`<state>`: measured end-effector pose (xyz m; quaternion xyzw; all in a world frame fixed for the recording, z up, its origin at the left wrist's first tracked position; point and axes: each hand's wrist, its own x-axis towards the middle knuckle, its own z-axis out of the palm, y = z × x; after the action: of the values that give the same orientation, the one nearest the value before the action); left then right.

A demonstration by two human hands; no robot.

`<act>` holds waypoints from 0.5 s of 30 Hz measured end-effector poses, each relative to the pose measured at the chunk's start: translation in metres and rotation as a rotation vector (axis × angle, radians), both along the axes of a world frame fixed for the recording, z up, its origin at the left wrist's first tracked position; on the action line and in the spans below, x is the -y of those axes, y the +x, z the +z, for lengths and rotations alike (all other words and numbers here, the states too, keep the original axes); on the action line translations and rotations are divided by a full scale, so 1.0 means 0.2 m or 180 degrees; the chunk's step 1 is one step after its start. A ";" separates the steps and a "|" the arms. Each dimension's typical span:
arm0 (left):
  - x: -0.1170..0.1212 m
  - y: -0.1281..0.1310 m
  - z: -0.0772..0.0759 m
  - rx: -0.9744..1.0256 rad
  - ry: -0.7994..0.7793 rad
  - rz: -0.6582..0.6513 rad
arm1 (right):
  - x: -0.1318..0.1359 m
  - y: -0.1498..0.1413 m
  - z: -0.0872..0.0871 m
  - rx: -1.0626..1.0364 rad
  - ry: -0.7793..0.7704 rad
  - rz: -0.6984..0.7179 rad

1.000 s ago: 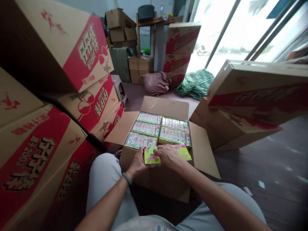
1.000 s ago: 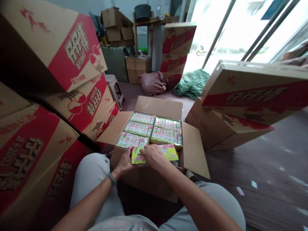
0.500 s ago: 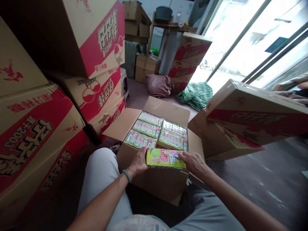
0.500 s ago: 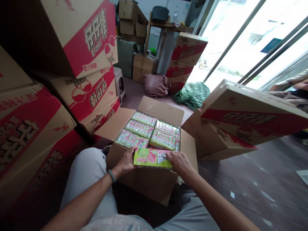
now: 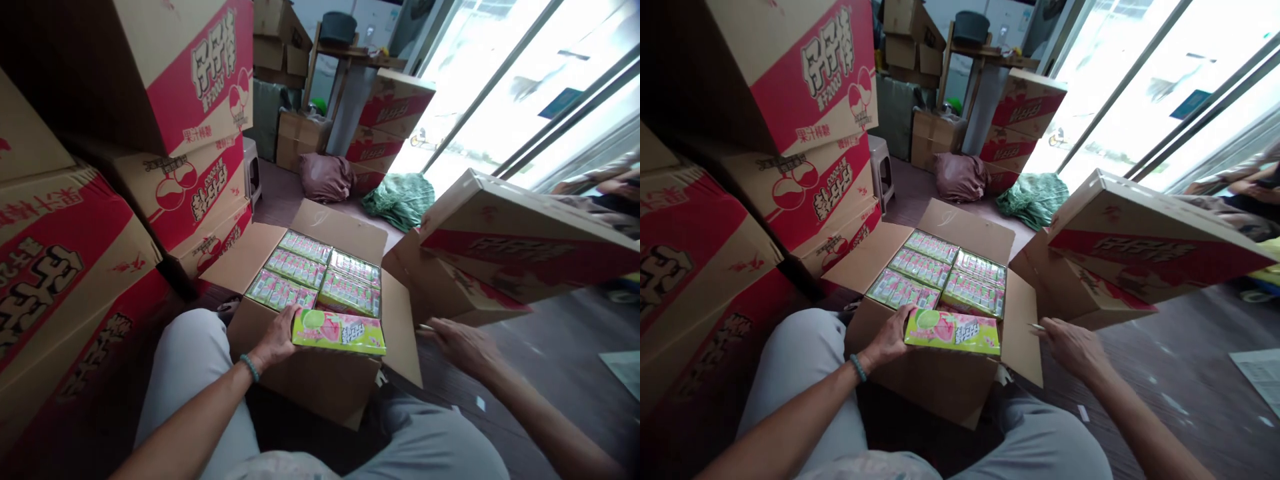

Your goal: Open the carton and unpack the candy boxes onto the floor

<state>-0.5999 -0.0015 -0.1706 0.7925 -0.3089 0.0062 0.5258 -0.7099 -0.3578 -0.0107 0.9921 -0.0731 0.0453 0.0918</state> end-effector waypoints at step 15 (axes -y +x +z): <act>0.26 0.10 0.10 -0.0028 0.0103 -0.0647 | -0.32 0.19 -0.24 -0.0781 0.0351 0.0510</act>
<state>-0.5797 -0.0544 -0.1498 0.7655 -0.3854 -0.0557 0.5122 -0.6714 -0.2945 -0.0581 0.9963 0.0156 -0.0733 0.0416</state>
